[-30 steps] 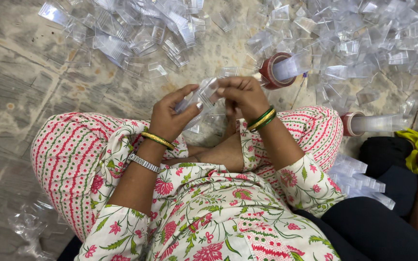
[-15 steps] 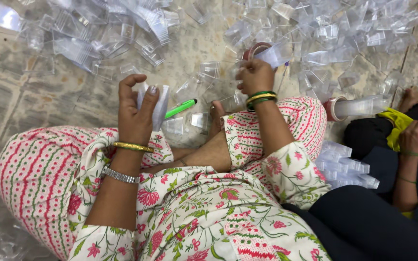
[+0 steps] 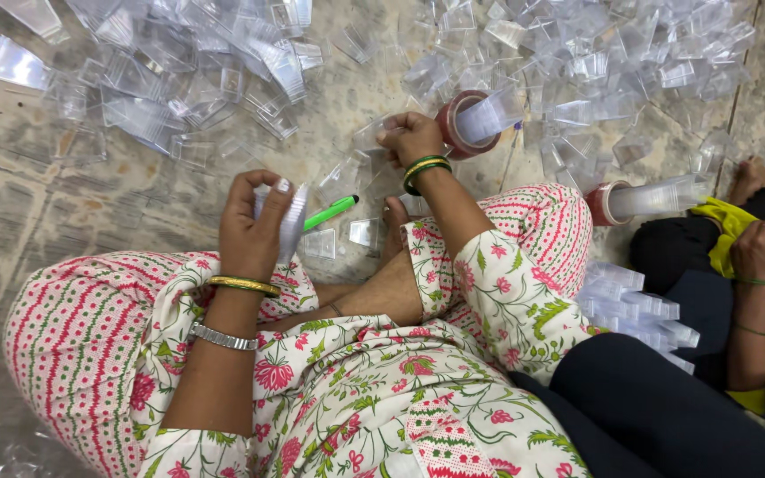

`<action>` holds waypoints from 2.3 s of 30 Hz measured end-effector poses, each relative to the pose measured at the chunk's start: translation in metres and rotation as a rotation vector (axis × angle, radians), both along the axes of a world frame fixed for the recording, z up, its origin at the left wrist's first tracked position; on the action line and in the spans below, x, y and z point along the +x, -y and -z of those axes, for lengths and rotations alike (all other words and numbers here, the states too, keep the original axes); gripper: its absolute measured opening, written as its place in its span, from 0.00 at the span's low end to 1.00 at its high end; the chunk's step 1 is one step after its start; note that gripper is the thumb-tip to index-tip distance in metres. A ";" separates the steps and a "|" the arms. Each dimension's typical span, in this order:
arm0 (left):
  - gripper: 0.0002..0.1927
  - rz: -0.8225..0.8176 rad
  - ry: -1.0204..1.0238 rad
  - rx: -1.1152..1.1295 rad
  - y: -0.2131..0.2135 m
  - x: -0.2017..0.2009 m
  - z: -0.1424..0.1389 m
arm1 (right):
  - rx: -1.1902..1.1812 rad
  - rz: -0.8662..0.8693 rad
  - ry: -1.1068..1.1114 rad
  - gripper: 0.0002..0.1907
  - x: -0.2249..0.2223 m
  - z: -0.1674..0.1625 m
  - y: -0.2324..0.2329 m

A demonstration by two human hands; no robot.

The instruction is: The person sits on the floor among large piles of small transparent plastic cups and repeatedly picks up loose cups, aligns and nests them into stacks, and sets finished stacks aside. A green marker and a roll of tape lie nearby, and another person works with cups at the edge of the frame.

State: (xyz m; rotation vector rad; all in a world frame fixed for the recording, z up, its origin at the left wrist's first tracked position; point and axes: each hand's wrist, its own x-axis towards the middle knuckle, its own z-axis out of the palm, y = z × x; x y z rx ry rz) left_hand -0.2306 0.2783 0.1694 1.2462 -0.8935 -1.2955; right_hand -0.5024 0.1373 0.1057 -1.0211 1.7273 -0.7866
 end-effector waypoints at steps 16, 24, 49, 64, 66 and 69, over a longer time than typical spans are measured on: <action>0.33 0.176 0.259 -0.323 -0.001 -0.004 -0.021 | -0.019 -0.426 0.531 0.14 0.037 -0.096 -0.071; 0.27 0.213 0.105 -0.050 -0.003 -0.006 -0.027 | 0.093 -0.392 0.773 0.18 0.030 -0.108 -0.074; 0.26 0.183 0.111 -0.033 -0.004 -0.001 -0.024 | 0.049 -0.177 0.829 0.18 -0.020 -0.128 -0.068; 0.25 0.125 0.116 -0.077 -0.006 0.000 -0.017 | -0.477 0.018 -0.452 0.10 -0.146 -0.098 -0.017; 0.25 0.112 0.117 -0.072 -0.007 0.001 -0.017 | -0.539 0.039 -0.487 0.09 -0.137 -0.100 -0.014; 0.25 0.091 0.100 -0.067 -0.006 0.001 -0.016 | -0.895 0.048 -0.342 0.08 -0.116 -0.109 -0.014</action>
